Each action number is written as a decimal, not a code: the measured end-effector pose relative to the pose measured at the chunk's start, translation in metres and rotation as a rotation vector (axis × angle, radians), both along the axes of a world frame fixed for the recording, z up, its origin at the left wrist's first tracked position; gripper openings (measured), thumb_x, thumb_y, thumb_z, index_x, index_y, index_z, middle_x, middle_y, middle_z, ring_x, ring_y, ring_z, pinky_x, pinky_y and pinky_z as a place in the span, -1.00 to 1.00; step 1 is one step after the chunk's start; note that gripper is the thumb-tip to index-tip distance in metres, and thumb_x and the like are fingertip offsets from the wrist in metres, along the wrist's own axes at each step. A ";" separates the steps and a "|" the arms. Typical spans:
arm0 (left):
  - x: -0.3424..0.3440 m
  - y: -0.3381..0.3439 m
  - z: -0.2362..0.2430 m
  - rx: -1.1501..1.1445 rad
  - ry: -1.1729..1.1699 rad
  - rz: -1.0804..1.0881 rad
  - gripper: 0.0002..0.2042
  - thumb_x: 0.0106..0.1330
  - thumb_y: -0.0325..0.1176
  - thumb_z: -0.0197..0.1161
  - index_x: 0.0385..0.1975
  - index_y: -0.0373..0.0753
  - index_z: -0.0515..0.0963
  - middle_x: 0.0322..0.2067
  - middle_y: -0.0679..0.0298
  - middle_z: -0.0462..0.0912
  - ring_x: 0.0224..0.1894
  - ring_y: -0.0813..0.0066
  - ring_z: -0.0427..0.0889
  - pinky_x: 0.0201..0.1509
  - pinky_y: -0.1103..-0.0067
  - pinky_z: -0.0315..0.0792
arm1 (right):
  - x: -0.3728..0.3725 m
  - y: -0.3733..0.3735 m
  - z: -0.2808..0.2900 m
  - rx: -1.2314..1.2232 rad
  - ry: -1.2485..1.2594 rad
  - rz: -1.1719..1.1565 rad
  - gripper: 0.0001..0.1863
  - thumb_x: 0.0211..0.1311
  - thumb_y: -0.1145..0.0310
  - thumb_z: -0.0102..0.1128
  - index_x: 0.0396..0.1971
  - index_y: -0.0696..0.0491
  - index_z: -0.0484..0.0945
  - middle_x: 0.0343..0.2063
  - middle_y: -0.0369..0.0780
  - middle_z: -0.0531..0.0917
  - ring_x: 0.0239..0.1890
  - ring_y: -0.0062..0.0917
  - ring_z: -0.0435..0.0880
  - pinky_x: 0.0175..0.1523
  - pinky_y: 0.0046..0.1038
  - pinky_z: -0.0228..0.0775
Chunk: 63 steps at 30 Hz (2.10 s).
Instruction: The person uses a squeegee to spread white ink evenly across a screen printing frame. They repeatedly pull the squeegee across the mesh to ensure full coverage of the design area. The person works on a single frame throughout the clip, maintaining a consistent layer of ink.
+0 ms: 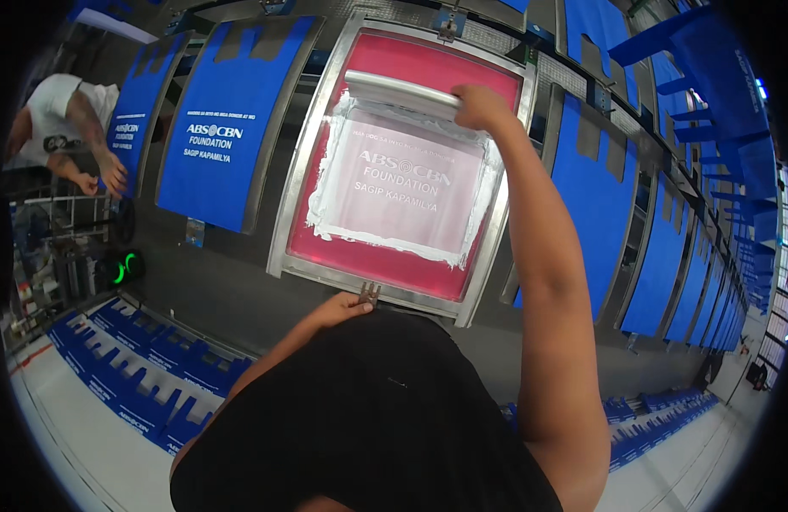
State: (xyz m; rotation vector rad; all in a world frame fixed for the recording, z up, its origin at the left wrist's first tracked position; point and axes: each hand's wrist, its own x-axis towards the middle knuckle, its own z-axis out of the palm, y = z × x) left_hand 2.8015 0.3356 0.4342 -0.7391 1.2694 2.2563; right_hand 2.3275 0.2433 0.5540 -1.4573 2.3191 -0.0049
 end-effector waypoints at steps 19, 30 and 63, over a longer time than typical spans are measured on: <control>-0.006 0.001 0.026 -0.114 0.018 -0.060 -0.59 0.41 -0.02 0.09 -0.50 -0.24 0.59 -0.61 0.42 0.51 -0.58 0.70 0.40 -0.49 0.70 0.31 | 0.283 0.170 0.040 -0.069 0.060 -0.040 -0.63 -0.22 0.59 0.14 -0.26 0.08 0.54 -0.37 -0.20 0.62 -0.19 -0.27 0.57 -0.11 -0.28 0.36; -0.010 0.016 0.006 -0.477 -0.192 -0.130 -0.46 0.32 0.15 0.08 -0.54 -0.28 0.63 -0.68 0.27 0.55 -0.55 0.47 0.55 -0.40 0.50 0.41 | 0.177 0.233 0.037 -0.087 -0.074 -0.227 -0.58 -0.10 0.25 0.38 -0.14 -0.06 0.62 -0.24 -0.19 0.65 -0.05 -0.29 0.56 0.24 0.07 0.03; -0.265 0.167 0.065 -0.764 0.108 0.576 -0.54 0.43 -0.17 0.10 0.18 -0.39 0.38 0.00 0.03 0.60 0.08 0.40 0.52 0.16 0.55 0.35 | -0.092 0.579 0.059 -0.667 -0.792 -0.922 -0.67 -0.13 0.47 0.43 -0.25 0.16 0.66 -0.39 -0.26 0.68 -0.29 -0.57 0.61 -0.08 -0.53 0.40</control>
